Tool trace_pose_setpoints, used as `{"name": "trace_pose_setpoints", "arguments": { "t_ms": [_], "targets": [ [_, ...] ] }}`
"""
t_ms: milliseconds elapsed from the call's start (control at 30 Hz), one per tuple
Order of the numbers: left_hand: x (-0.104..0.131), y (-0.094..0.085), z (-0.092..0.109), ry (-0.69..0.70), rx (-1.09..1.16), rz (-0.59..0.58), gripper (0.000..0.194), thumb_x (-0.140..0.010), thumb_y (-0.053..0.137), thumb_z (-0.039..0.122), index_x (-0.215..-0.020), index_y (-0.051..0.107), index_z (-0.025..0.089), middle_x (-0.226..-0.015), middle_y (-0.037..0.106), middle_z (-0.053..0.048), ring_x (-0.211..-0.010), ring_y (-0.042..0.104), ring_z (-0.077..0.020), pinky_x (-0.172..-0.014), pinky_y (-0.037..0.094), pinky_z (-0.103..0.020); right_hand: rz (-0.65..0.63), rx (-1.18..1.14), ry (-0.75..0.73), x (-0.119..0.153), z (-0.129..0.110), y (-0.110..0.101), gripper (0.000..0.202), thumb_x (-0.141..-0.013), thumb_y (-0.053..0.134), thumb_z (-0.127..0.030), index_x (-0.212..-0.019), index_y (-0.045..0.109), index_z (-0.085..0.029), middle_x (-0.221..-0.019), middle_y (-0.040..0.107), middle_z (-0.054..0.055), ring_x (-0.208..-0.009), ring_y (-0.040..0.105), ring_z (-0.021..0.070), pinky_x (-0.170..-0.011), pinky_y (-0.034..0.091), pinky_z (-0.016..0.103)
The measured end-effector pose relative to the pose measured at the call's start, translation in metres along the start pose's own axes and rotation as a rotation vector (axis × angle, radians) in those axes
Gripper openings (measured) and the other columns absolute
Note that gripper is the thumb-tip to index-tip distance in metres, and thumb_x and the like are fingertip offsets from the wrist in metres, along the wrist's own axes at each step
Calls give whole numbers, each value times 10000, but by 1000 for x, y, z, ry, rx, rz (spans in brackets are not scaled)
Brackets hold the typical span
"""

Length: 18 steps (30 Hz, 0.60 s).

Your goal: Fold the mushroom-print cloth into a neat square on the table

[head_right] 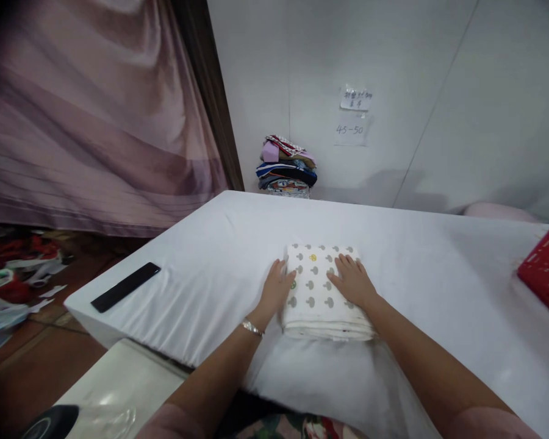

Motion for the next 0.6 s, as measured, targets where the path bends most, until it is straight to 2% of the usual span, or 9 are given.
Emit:
{"name": "trace_pose_setpoints", "arguments": {
  "t_ms": [100, 200, 300, 367, 467, 533, 600],
  "targets": [
    [-23, 3, -3, -147, 49, -63, 516, -794, 553, 460, -1215, 483, 170, -1233, 574, -135, -1137, 543, -261, -908, 432, -364, -11, -7, 6, 0, 0, 0, 607, -895, 278, -532, -1379, 403, -189, -1472, 336, 104, -1375, 234, 271, -1104, 186, 477],
    [-33, 15, -3, -237, 118, -135, 527, -751, 601, 478, -1152, 509, 149, -1168, 614, -149, -1045, 593, -262, -839, 455, -344, -38, 1, 1, 0, 0, -2, 609, -898, 271, -533, -1383, 396, -187, -1480, 319, 102, -1382, 213, 270, -1106, 178, 477],
    [-43, 20, 4, -188, 212, -144, 479, -759, 611, 417, -1153, 513, 162, -1138, 634, -124, -978, 616, -225, -795, 469, -309, -76, -5, 33, -1, -2, -8, 622, -900, 270, -533, -1387, 388, -166, -1488, 298, 112, -1386, 196, 275, -1109, 166, 475],
    [-56, 14, 13, -75, 205, -87, 514, -760, 620, 388, -1212, 485, 183, -1141, 634, -105, -973, 613, -211, -806, 464, -301, -93, -33, 66, -6, -7, -14, 627, -904, 262, -529, -1405, 357, -164, -1495, 282, 112, -1387, 191, 275, -1107, 169, 477],
    [-87, -3, 20, 60, 87, -13, 535, -765, 614, 393, -1253, 471, 225, -1127, 640, -74, -988, 603, -218, -841, 448, -320, -48, -57, 77, -23, -21, -19, 644, -909, 253, -528, -1437, 286, -161, -1512, 238, 111, -1396, 153, 275, -1102, 152, 499],
    [-106, -13, 15, 27, 2, -11, 509, -767, 607, 391, -1233, 494, 221, -1139, 636, -78, -1018, 593, -232, -862, 433, -330, -42, -62, 50, -35, -32, -18, 643, -911, 250, -532, -1437, 284, -162, -1513, 236, 115, -1398, 144, 271, -1100, 136, 506],
    [-117, -18, 1, -88, -74, -65, 500, -747, 626, 415, -1175, 541, 170, -1166, 621, -127, -1063, 574, -270, -874, 419, -342, -85, -64, 19, -45, -40, -13, 638, -912, 242, -541, -1420, 320, -163, -1505, 256, 120, -1396, 155, 265, -1098, 134, 500]
  ]
}}
Point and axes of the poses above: each hand's wrist, its own x-axis away from the middle knuckle, its own y-axis out of the palm, z = x × y, the point moved 2 cm from there along -x, towards the middle knuckle
